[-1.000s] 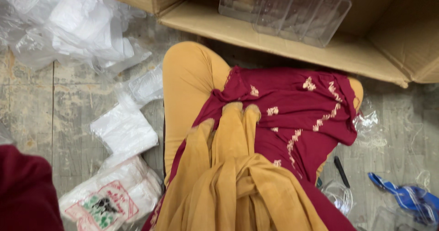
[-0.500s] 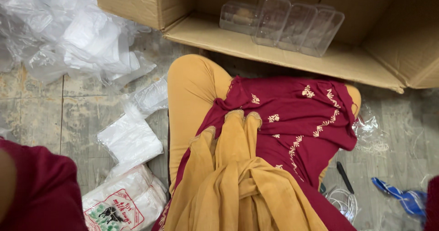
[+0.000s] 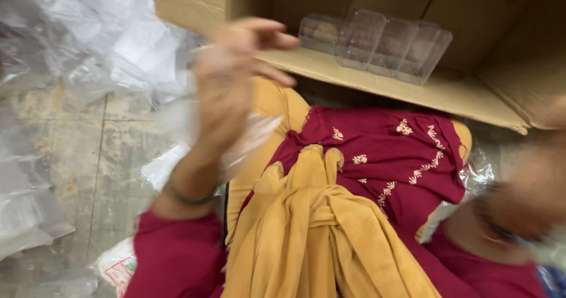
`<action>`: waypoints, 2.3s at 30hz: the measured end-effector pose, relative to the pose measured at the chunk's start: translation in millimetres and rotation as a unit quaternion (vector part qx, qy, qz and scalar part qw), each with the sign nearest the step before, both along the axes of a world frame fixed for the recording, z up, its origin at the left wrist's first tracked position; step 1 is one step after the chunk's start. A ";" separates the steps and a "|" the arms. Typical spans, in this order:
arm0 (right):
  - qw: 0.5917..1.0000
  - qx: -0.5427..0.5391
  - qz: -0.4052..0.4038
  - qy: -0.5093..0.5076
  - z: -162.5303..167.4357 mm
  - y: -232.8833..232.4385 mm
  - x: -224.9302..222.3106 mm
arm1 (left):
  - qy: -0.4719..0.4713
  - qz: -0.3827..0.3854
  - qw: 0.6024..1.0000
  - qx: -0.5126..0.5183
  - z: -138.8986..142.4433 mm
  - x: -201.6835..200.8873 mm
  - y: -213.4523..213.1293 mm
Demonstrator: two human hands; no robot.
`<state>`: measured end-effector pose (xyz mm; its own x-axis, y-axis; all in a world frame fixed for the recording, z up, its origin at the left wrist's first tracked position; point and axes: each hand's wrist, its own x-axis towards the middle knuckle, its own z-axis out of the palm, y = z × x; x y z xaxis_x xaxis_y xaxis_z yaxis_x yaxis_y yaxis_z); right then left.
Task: The person sits on the floor in front of an open cardboard box and packs clear plastic containers. They take each container, slip it into a clear plastic bag, twist the bag closed, and place the bagged container into the box, repeating this for multiple containers.
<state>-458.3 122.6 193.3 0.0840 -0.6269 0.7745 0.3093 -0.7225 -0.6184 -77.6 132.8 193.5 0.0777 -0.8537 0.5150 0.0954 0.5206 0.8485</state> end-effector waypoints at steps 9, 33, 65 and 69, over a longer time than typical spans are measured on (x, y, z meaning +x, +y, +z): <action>0.907 0.385 0.122 0.120 -152.5 -40.5 146.5 | 0.074 0.078 0.991 0.080 -122.0 -69.0 -64.9; 0.933 0.356 0.042 0.020 -169.4 -58.5 118.0 | 0.101 -0.063 0.968 0.219 -167.0 -79.7 -48.3; 0.893 0.449 -0.006 -0.035 -175.6 -144.3 132.5 | 0.183 -0.118 0.943 0.250 -198.6 -58.9 -161.1; 0.880 0.455 0.120 0.066 -206.1 -41.2 175.3 | 0.154 -0.006 0.951 0.269 -209.1 20.6 -48.0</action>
<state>-283.0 81.4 -12.7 0.3503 -0.9344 -0.0653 0.2684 0.1669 -0.9487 -56.9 84.9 -15.6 0.1431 -0.9888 -0.0423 0.3864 0.0165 0.9222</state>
